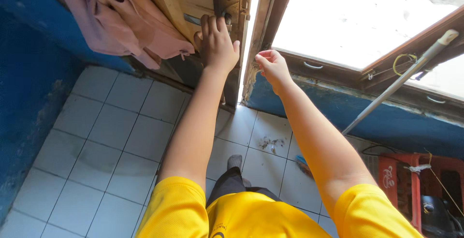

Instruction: The person sweeps debris toward an open door with a broom, then exits to an outdoor area and arranges several pairs of sandals on a wooden surface using their hands.

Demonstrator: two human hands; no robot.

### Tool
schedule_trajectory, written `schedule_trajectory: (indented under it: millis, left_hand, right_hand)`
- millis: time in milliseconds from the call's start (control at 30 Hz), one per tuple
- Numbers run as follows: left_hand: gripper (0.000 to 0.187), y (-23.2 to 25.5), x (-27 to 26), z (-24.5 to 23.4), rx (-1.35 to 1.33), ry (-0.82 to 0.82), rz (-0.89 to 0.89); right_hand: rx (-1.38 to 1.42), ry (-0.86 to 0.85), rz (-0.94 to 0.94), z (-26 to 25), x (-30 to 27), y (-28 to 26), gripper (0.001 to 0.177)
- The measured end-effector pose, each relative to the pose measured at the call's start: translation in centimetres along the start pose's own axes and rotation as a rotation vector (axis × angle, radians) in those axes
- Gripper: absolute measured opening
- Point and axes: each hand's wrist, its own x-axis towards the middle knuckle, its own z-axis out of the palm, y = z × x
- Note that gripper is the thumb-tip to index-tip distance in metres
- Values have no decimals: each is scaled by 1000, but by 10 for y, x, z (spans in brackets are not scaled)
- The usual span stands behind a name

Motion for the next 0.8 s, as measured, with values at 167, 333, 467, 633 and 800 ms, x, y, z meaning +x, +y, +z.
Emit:
schedule_trajectory:
  millis: [167,333,467,633,800]
  left_hand:
    - [56,-21,-17,-7,9,93,2]
    - [48,-33,-33,-10,59,180,-3]
    - [44,-52,-67,-36,62,192,26]
    - [39,-80,-112,-84,8,90,27]
    - [41,-113,-152,-127,-101,86,48]
  right_hand:
    - [-19,-89,-107,29,-27,-5,44]
    - [-83,-135,-153,51,-58,0,57]
    - [-76,-140,-169,69,-78,7,65]
    - [-197,-101,-284,116,-105,11,74]
    - [-291,56,-390,169,-145,16,77]
